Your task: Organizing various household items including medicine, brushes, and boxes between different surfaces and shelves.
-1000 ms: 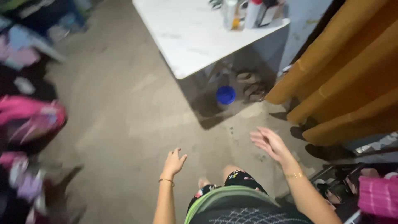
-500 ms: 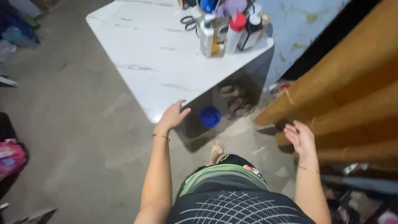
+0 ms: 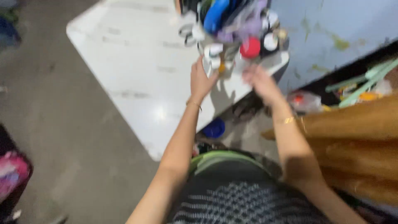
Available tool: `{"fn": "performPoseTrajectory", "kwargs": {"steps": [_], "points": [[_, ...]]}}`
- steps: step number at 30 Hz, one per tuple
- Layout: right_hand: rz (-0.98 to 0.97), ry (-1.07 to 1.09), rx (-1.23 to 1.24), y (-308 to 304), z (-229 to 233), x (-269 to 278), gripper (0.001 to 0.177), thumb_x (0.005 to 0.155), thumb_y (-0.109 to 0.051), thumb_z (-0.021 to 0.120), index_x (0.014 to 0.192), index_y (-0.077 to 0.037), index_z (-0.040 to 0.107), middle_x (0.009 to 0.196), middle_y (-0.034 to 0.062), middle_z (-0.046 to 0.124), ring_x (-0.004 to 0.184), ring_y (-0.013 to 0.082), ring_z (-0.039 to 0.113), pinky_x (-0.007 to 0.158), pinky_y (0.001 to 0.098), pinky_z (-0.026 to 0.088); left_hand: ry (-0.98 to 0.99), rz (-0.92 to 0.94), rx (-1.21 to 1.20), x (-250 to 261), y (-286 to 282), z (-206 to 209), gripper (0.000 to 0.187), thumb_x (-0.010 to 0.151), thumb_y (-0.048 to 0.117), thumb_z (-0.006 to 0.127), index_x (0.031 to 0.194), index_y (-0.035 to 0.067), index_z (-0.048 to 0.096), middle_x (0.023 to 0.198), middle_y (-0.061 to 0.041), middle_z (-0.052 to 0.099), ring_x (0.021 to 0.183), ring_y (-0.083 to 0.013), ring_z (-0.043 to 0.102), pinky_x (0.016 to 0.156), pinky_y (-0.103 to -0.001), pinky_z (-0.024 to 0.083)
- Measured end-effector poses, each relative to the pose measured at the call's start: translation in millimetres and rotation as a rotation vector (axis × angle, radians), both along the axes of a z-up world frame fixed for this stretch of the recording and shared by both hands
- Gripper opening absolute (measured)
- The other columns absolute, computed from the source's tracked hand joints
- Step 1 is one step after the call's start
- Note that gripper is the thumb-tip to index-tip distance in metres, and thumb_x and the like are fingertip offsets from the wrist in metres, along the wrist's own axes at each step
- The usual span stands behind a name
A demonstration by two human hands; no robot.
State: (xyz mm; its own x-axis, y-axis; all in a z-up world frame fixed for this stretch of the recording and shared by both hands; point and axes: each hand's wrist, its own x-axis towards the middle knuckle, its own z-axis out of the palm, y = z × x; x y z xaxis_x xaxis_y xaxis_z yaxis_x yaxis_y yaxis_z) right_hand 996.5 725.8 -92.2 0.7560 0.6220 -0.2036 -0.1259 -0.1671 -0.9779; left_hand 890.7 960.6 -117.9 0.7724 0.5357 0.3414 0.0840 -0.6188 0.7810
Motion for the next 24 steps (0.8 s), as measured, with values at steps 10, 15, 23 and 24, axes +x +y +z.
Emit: {"fn": "performPoseTrajectory", "kwargs": {"steps": [10,15,23,24], "points": [[-0.068,-0.071,-0.182,14.7,-67.7,21.0,0.03,0.099,-0.008,0.064,0.127,0.001,0.065,0.107,0.0062,0.072,0.096,0.0105,0.065,0.086,0.0258,0.052,0.276,0.186,-0.154,64.4,-6.0,-12.3,0.106,0.062,0.032,0.095,0.148,0.008,0.037,0.136,-0.026,0.046,0.12,-0.0459,0.051,0.094,-0.053,0.047],[-0.337,-0.195,-0.129,-30.3,-89.6,84.8,0.027,0.101,0.002,0.055,0.125,0.001,0.066,0.111,0.0085,0.071,0.101,0.0139,0.065,0.091,0.0265,0.052,0.055,0.254,-0.043,62.6,-2.0,-40.1,0.082,0.064,0.013,0.089,0.136,0.004,0.05,0.127,-0.023,0.052,0.118,-0.0426,0.054,0.1,-0.049,0.048],[-0.258,-0.526,-0.382,-43.4,-53.7,147.5,0.058,0.082,0.001,0.074,0.136,-0.005,0.056,0.129,0.0177,0.055,0.11,0.0271,0.061,0.084,0.0348,0.055,-0.059,0.416,0.056,23.9,72.8,-58.5,0.065,0.068,-0.007,0.077,0.13,0.003,0.06,0.119,-0.016,0.063,0.11,-0.0338,0.064,0.097,-0.04,0.053],[-0.225,-0.557,-0.387,-42.3,-45.9,150.7,0.063,0.079,0.001,0.076,0.138,-0.006,0.054,0.129,0.0183,0.052,0.111,0.0295,0.059,0.084,0.0368,0.055,-0.071,0.422,0.074,19.2,81.2,-52.6,0.063,0.07,-0.006,0.081,0.129,0.003,0.061,0.119,-0.016,0.064,0.109,-0.0322,0.065,0.096,-0.039,0.054]]}}
